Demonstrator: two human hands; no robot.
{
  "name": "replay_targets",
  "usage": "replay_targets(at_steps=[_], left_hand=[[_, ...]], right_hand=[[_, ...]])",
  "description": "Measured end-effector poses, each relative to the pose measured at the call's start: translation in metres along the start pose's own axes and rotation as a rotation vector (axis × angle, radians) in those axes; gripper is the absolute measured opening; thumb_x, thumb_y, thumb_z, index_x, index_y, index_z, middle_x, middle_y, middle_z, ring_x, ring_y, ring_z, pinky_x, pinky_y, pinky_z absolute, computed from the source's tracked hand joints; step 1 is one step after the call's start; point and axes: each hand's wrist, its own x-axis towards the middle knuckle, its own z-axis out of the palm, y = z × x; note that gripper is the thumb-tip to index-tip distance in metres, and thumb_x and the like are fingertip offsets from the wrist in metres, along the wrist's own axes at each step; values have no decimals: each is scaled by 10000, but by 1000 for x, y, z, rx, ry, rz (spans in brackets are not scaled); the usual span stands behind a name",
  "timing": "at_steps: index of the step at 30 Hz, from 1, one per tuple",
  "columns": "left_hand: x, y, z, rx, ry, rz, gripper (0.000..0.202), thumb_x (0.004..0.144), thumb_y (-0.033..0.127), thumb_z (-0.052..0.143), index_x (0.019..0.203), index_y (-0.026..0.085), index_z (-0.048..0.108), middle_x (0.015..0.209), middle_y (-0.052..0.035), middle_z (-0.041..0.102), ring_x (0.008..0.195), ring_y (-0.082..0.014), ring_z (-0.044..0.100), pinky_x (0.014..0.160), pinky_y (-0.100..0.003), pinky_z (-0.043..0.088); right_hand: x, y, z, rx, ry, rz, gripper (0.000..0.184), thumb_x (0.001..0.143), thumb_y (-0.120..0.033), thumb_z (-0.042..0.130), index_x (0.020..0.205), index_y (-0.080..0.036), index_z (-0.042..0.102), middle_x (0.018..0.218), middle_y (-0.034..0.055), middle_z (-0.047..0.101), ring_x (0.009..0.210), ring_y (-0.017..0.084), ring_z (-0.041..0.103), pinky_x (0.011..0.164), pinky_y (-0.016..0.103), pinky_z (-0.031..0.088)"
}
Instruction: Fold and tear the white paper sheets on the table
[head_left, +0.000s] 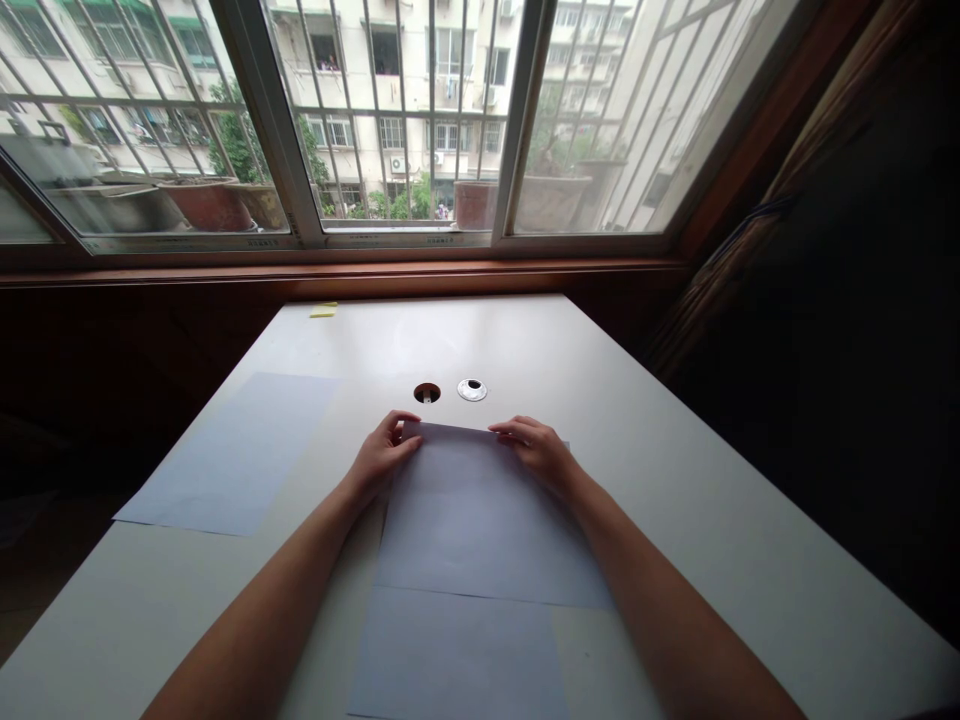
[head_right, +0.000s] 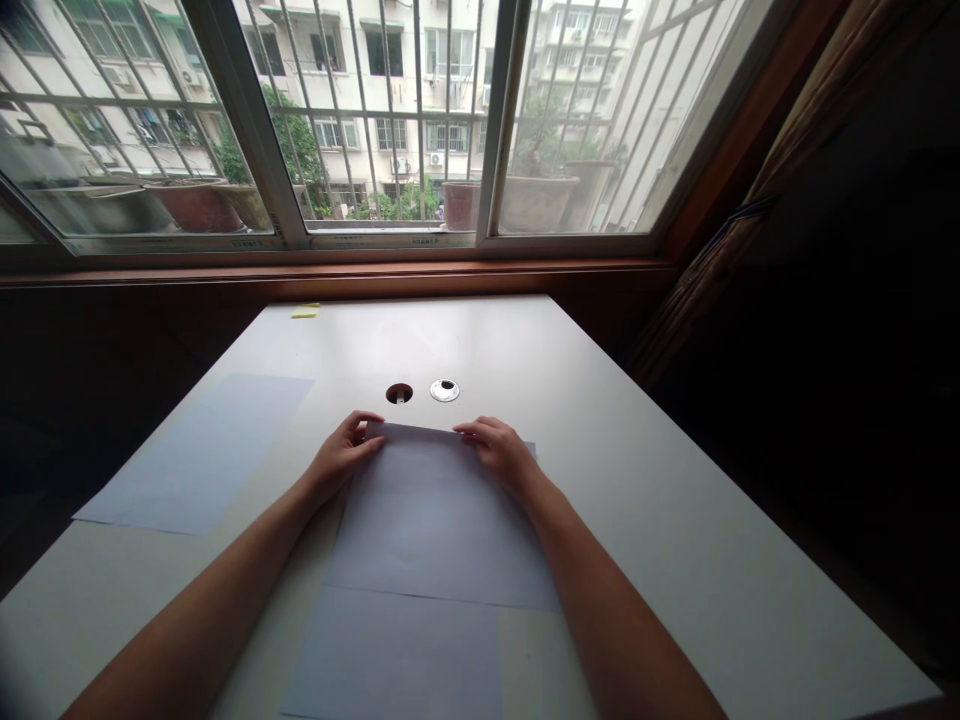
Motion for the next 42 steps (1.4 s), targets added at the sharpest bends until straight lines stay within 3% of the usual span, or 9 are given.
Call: replay_targets(at_steps=[6, 10, 13, 17, 21, 30, 42], left_hand=[[2, -1, 0, -24, 26, 11, 507, 783, 435, 743, 1203, 230, 548, 912, -29, 674, 777, -179, 638, 650, -249, 472], [3, -3, -1, -23, 92, 10, 514, 807, 443, 708, 1250, 237, 549, 823, 4, 646, 643, -123, 567, 547, -201, 408], [2, -3, -1, -19, 136, -6, 475, 815, 458, 693, 1217, 230, 584, 839, -4, 647, 623, -115, 557, 519, -195, 404], [2, -4, 0, 0, 175, -16, 463, 820, 491, 690, 1188, 216, 630, 892, -36, 674, 733, -165, 627, 599, -243, 492], [4, -7, -1, -11, 205, -33, 440, 791, 546, 703, 1022, 172, 702, 909, -63, 692, 791, -199, 643, 659, -292, 540], [5, -8, -2, -50, 173, -47, 467, 778, 575, 718, 1023, 178, 724, 929, -73, 701, 842, -216, 653, 717, -316, 556], [7, -7, -14, -339, -25, -105, 443, 822, 453, 747, 1177, 198, 672, 1051, -99, 686, 885, -194, 655, 678, -261, 523]], right_hand=[[-1, 2, -1, 14, 7, 16, 245, 928, -219, 555, 1095, -270, 727, 922, 56, 696, 851, 197, 663, 787, 329, 539], [-1, 3, -2, 32, 23, 38, 241, 930, -239, 559, 1101, -271, 726, 928, 53, 692, 837, 190, 668, 782, 320, 544], [-2, 5, -3, 53, 34, 59, 235, 930, -253, 568, 1099, -274, 729, 925, 50, 686, 835, 186, 673, 782, 312, 548], [-3, 7, -3, 72, 37, 72, 235, 925, -257, 570, 1092, -269, 735, 911, 51, 679, 831, 185, 672, 787, 316, 552], [-4, 11, -2, 96, 41, 83, 245, 927, -272, 560, 1098, -275, 735, 913, 50, 678, 847, 186, 672, 789, 318, 554], [-5, 13, -4, 119, 29, 114, 267, 922, -274, 560, 1118, -275, 741, 894, 46, 665, 829, 180, 655, 795, 315, 545], [-3, 7, -4, 289, -23, 170, 270, 875, -262, 583, 1082, -260, 756, 944, 49, 677, 903, 193, 663, 864, 338, 558]])
